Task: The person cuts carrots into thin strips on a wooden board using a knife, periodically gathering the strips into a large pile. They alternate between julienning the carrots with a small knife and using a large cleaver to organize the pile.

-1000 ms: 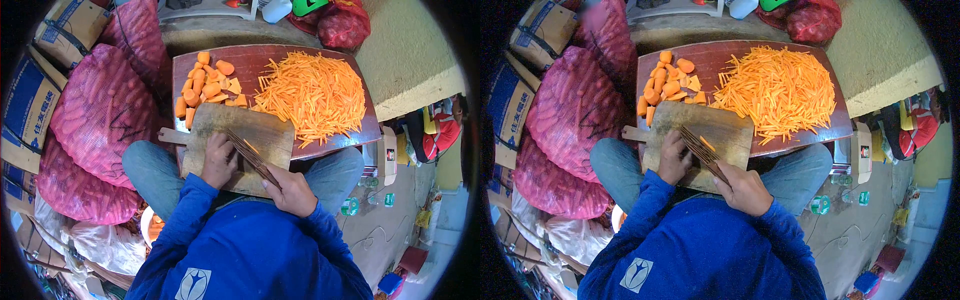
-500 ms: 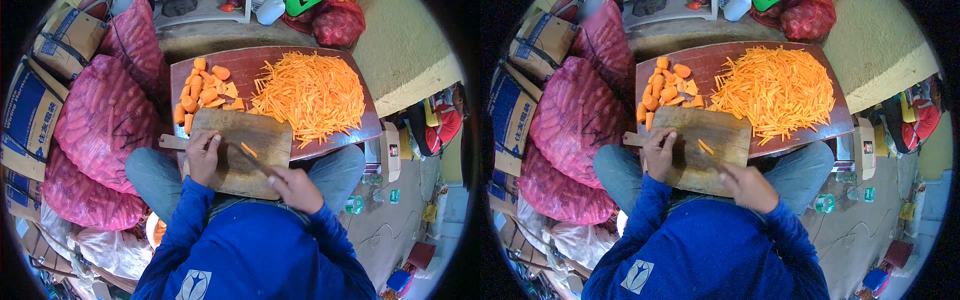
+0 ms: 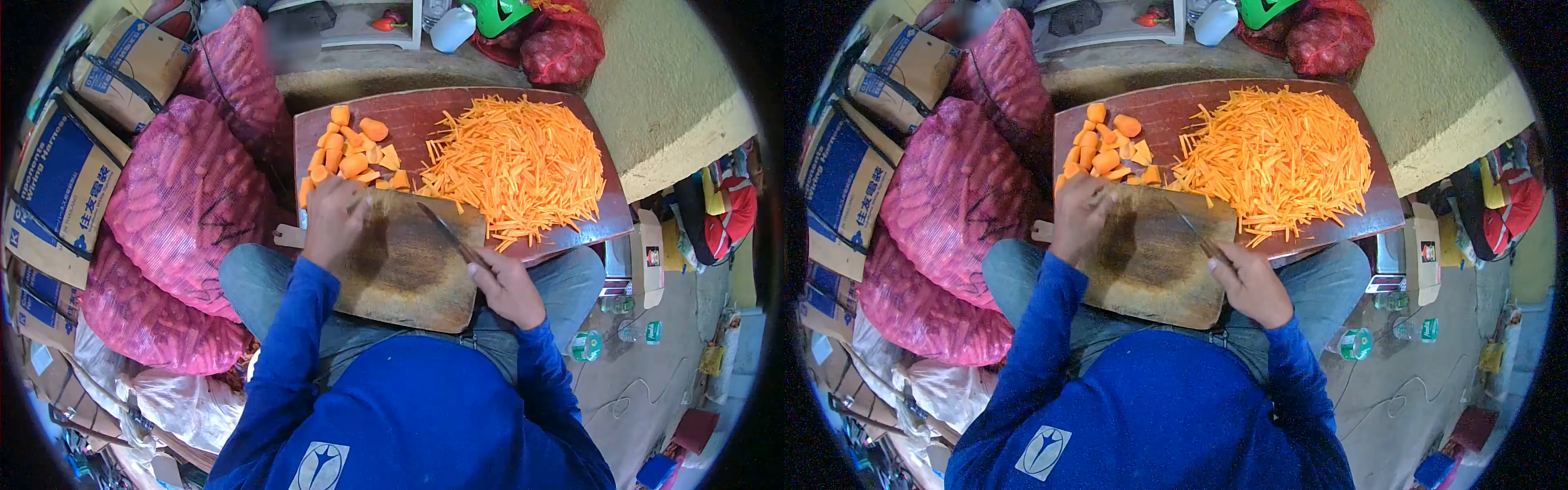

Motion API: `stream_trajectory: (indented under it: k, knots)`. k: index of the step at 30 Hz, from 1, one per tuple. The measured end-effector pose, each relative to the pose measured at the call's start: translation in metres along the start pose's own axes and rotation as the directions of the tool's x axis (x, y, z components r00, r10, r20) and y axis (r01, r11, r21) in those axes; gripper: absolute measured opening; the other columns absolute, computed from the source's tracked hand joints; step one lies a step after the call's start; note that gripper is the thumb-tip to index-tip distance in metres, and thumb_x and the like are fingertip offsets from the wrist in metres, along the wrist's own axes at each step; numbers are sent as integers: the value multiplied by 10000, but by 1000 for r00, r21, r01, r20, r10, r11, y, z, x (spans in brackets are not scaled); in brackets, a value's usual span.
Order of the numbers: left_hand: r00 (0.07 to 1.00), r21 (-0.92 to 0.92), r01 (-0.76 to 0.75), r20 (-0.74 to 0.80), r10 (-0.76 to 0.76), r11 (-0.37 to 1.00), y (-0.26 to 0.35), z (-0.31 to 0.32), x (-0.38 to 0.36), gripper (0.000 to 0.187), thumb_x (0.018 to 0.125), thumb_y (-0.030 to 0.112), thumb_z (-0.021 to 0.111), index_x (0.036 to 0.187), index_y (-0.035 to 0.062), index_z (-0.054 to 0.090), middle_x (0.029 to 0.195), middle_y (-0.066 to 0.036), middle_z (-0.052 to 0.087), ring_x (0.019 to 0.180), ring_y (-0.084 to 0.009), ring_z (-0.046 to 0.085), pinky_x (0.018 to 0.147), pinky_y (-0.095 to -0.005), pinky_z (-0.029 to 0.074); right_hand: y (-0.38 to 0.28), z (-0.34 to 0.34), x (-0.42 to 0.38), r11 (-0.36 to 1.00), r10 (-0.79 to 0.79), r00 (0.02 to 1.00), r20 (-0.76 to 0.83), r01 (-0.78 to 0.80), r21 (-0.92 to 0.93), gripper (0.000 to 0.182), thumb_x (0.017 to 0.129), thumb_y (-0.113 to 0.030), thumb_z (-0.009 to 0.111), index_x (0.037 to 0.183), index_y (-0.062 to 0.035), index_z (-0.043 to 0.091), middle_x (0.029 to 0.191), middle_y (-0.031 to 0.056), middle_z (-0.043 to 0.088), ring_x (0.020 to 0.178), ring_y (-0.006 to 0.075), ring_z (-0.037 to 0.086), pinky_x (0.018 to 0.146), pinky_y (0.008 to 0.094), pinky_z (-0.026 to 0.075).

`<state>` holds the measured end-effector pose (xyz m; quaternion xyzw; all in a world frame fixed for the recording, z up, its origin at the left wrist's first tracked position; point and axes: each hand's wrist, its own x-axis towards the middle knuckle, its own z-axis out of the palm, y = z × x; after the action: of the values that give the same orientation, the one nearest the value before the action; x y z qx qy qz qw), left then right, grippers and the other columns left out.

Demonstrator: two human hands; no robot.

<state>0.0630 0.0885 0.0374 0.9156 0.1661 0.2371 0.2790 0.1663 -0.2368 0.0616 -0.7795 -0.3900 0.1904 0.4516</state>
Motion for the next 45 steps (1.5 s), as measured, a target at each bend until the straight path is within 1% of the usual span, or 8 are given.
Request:
stream_trajectory:
  k: [8,17,23,27,32,35,41,45]
  knots:
    - [983,191,-180,-8,185,965,-25,27,71,321,833,159,803,1142,73,791,1238,-164,706,1200,-372,619,1004,-497,431,-4,9,-3,998,-37,997,-62,41,56,291,1039,-145,661,1230,75,656,838,273,660,748,402,677,714,456,526]
    - [831,438,-475,508,225,764,-21,68,120,506,781,65,747,1284,120,734,1418,-94,646,1364,-348,529,1094,-566,358,-6,10,-5,998,-17,997,-76,22,63,298,1042,-160,655,1246,57,661,841,282,659,758,437,684,715,464,538]
    - [776,431,-481,615,141,764,-27,78,131,397,862,80,711,1253,127,770,1357,-151,698,1390,-400,550,1163,-600,321,-11,8,-6,997,19,997,-72,-14,78,289,1041,-156,656,1239,54,665,823,278,649,741,430,676,709,458,535]
    - [838,365,-460,480,259,810,-23,68,110,336,889,84,716,1218,111,781,1278,-183,723,1360,-371,584,1164,-566,340,-9,9,-6,997,9,998,-70,-4,73,286,1043,-153,653,1239,55,663,810,269,648,732,422,675,702,458,534]
    - [980,-170,-57,179,88,984,11,41,50,267,852,32,726,1118,44,748,1135,-196,726,1141,-368,657,980,-454,449,-11,9,-5,997,11,996,-84,-4,82,288,1042,-154,652,1242,53,657,809,267,649,734,423,676,703,460,534]
    - [942,92,-229,273,197,969,36,23,4,394,803,-12,726,1193,51,730,1124,-176,706,1071,-359,660,935,-452,454,-11,11,-6,998,12,998,-69,-7,69,288,1042,-152,649,1246,50,656,813,267,652,746,426,682,708,464,535]
    - [853,206,-514,224,471,833,29,13,-43,505,734,-28,697,1227,78,722,1159,-107,688,1048,-304,659,950,-443,446,-13,14,-5,998,17,999,-51,-14,59,288,1041,-151,646,1255,41,655,821,271,655,766,441,690,714,471,537]
    - [904,194,-424,154,399,885,19,10,-47,488,753,-41,687,1225,79,723,1147,-82,694,1052,-289,651,954,-437,438,-17,15,-6,997,10,997,-78,-4,74,280,1041,-155,647,1243,38,655,835,275,654,771,453,679,717,472,534]
